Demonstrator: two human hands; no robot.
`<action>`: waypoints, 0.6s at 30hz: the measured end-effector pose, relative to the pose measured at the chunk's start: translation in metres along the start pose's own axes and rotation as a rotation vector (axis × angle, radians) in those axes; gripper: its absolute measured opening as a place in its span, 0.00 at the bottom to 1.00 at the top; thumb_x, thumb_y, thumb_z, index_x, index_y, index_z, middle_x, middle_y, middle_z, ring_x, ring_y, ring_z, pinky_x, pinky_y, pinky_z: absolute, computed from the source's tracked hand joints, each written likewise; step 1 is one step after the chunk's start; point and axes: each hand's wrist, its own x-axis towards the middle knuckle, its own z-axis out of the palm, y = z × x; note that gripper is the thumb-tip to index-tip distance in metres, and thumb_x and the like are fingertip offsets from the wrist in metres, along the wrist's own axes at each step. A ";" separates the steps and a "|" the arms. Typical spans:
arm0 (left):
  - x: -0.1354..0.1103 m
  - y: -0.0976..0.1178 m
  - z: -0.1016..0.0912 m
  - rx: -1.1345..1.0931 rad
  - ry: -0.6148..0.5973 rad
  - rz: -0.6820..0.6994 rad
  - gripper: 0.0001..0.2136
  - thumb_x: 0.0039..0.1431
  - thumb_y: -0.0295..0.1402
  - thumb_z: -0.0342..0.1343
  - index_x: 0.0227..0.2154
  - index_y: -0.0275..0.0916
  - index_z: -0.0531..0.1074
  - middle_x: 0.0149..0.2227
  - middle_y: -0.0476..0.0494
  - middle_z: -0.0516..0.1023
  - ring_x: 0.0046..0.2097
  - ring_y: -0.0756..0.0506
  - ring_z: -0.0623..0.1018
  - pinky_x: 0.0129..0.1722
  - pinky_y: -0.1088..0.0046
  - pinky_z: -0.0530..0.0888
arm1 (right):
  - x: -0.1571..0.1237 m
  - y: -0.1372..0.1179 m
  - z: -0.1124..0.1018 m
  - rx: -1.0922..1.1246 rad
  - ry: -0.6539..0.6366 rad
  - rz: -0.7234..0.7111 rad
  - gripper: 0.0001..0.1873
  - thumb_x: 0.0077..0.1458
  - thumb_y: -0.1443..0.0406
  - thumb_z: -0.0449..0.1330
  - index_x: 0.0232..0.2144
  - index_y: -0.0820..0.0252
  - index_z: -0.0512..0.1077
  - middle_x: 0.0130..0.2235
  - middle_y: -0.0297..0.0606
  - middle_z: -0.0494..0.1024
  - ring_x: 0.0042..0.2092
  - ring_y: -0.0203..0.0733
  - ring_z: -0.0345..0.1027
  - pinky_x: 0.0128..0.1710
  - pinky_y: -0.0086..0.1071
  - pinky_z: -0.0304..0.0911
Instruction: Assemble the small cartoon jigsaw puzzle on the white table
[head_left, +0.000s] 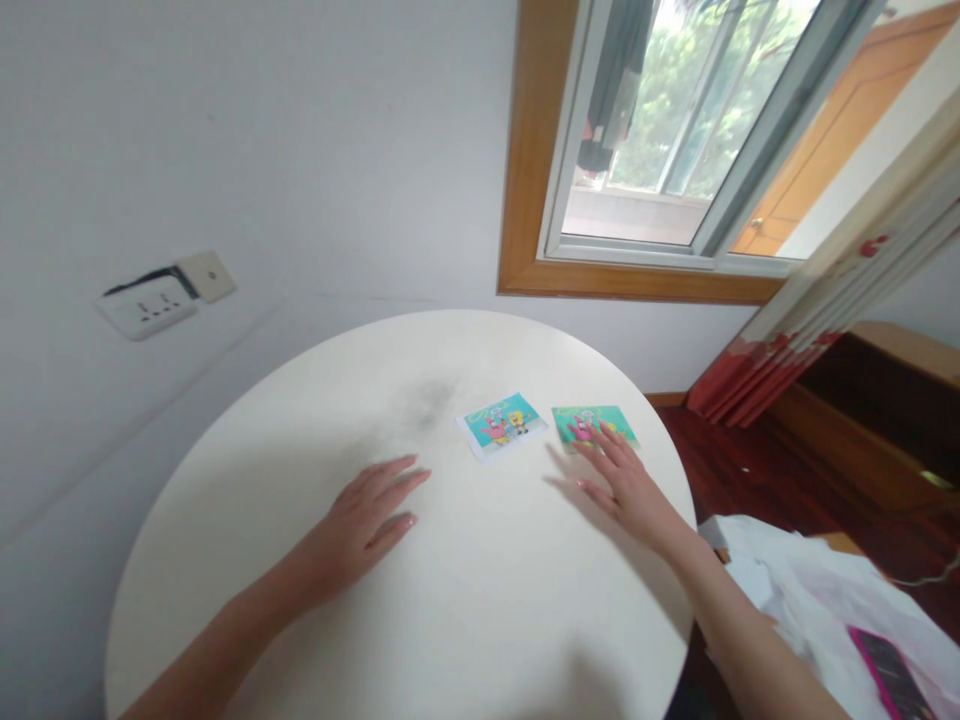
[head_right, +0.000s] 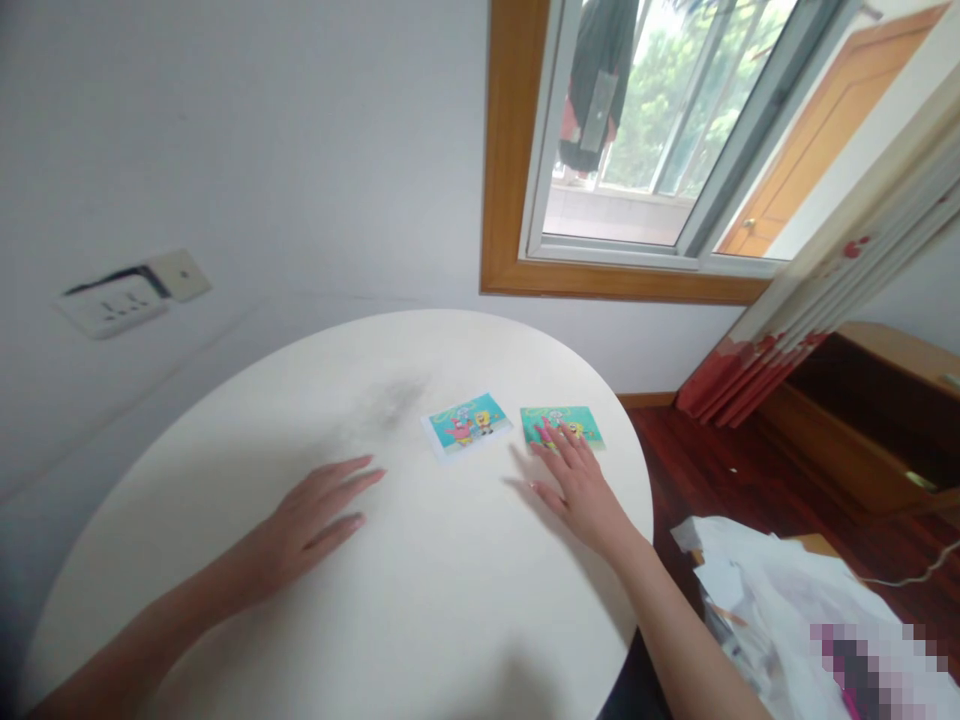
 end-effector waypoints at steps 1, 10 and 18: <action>-0.006 0.002 -0.004 0.057 -0.002 -0.009 0.23 0.66 0.41 0.47 0.62 0.47 0.58 0.64 0.43 0.60 0.63 0.41 0.62 0.61 0.62 0.61 | -0.003 -0.007 -0.008 0.031 -0.003 -0.009 0.27 0.64 0.55 0.49 0.62 0.54 0.58 0.68 0.41 0.50 0.70 0.49 0.34 0.65 0.50 0.45; -0.045 0.068 -0.007 0.265 0.106 -0.208 0.29 0.66 0.45 0.42 0.67 0.45 0.46 0.69 0.43 0.49 0.68 0.38 0.51 0.66 0.55 0.46 | -0.024 -0.079 -0.006 0.027 -0.084 0.086 0.34 0.64 0.51 0.46 0.68 0.47 0.41 0.70 0.36 0.38 0.70 0.52 0.28 0.65 0.58 0.38; -0.054 0.057 0.027 0.237 0.109 -0.242 0.25 0.65 0.43 0.45 0.64 0.44 0.56 0.67 0.42 0.55 0.67 0.39 0.56 0.64 0.57 0.56 | -0.031 -0.086 0.033 -0.092 -0.165 0.042 0.35 0.62 0.46 0.45 0.67 0.50 0.49 0.69 0.42 0.43 0.69 0.55 0.33 0.63 0.61 0.37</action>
